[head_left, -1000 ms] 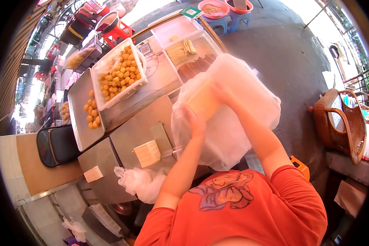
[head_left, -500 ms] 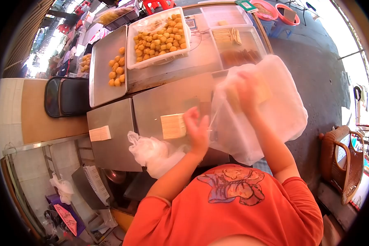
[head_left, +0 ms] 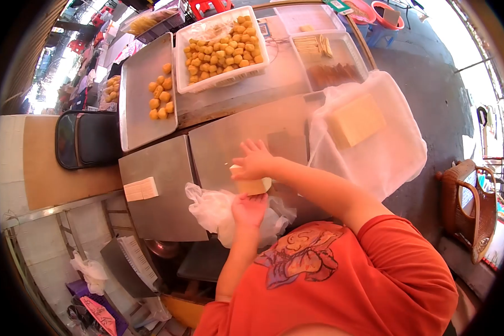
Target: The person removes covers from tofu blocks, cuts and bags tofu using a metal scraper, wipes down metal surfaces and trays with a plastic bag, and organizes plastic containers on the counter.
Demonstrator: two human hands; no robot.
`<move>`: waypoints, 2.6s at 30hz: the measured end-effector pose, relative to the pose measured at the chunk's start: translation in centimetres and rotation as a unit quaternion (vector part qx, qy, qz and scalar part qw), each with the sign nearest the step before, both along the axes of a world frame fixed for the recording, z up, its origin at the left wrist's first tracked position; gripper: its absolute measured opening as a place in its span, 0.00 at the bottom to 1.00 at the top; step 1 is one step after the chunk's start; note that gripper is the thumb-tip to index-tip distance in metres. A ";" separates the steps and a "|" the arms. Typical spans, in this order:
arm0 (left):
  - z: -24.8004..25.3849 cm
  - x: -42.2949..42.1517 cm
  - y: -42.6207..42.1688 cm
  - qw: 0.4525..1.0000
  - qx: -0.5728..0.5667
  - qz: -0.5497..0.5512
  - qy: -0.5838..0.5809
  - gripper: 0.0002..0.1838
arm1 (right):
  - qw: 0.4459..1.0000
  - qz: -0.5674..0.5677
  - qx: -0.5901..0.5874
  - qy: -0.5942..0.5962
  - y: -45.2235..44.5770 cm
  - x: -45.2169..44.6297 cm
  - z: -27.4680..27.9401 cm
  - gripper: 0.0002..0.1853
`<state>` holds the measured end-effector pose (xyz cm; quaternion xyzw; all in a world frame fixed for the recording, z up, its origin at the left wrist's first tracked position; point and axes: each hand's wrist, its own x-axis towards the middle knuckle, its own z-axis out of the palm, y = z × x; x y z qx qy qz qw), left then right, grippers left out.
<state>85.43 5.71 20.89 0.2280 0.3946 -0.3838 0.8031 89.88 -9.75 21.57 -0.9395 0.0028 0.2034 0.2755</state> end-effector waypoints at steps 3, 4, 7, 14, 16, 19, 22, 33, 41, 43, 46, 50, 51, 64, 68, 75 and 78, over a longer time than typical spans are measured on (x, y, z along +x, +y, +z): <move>-0.8 -0.4 1.2 0.999 0.011 0.035 -0.035 0.23 | 0.994 0.062 0.074 0.047 1.2 -0.4 2.8 0.32; -0.6 -0.7 1.6 0.997 0.013 0.038 -0.064 0.24 | 0.995 0.060 0.082 -0.009 1.5 -1.1 3.6 0.32; 1.3 -1.3 1.4 0.984 0.032 -0.010 -0.177 0.26 | 0.978 0.009 0.144 -0.149 0.4 -3.6 4.4 0.34; 12.1 -3.5 -8.3 0.865 0.062 -0.309 -0.390 0.29 | 0.685 -0.384 0.606 -0.125 -13.7 -14.3 4.2 0.37; 11.7 -4.7 -10.7 0.804 0.035 -0.400 -0.439 0.27 | 0.617 -0.459 0.623 -0.143 -17.7 -19.1 3.0 0.34; 9.6 -7.3 -13.8 0.752 0.024 -0.494 -0.437 0.22 | 0.593 -0.531 0.582 -0.167 -22.0 -25.4 1.7 0.34; 8.2 -10.0 -15.8 0.709 -0.004 -0.563 -0.424 0.19 | 0.612 -0.550 0.552 -0.140 -23.9 -29.0 1.3 0.35; 6.5 -12.8 -17.6 0.487 0.110 -0.623 -0.602 0.21 | 0.763 -0.567 0.269 -0.153 -21.8 -25.8 -5.2 0.36; 6.5 -13.5 -17.2 0.492 0.136 -0.601 -0.615 0.20 | 0.855 -0.429 -0.088 -0.279 -18.8 -26.8 -1.3 0.33; 6.4 -13.2 -16.9 0.479 0.141 -0.586 -0.638 0.19 | 0.906 -0.338 -0.124 -0.223 -17.5 -27.1 -0.9 0.34; 6.7 -12.2 -15.7 0.479 0.151 -0.554 -0.663 0.18 | 0.935 -0.251 -0.228 -0.108 -17.4 -27.5 -4.1 0.37; 7.6 -8.6 -12.2 0.566 0.202 -0.440 -0.667 0.11 | 0.928 -0.281 -0.225 -0.098 -16.9 -26.9 -2.5 0.33; 6.6 -7.4 -11.0 0.566 0.245 -0.381 -0.688 0.09 | 0.920 -0.317 -0.203 -0.107 -16.5 -26.7 -1.7 0.31; 3.2 4.0 6.6 0.270 0.591 -0.408 -0.641 0.25 | 0.885 -0.332 0.224 -0.236 -3.6 -12.5 4.6 0.10; 1.3 1.3 9.6 0.275 0.563 -0.524 -0.577 0.28 | 0.645 -0.507 0.572 0.002 -0.8 -13.5 3.8 0.10; -1.5 -0.2 10.4 0.301 0.563 -0.473 -0.607 0.28 | 0.342 -0.597 0.700 0.190 0.9 -16.8 0.2 0.45; -0.9 0.3 9.8 0.297 0.581 -0.455 -0.605 0.30 | 0.307 -0.602 0.714 0.184 0.7 -16.0 -1.9 0.45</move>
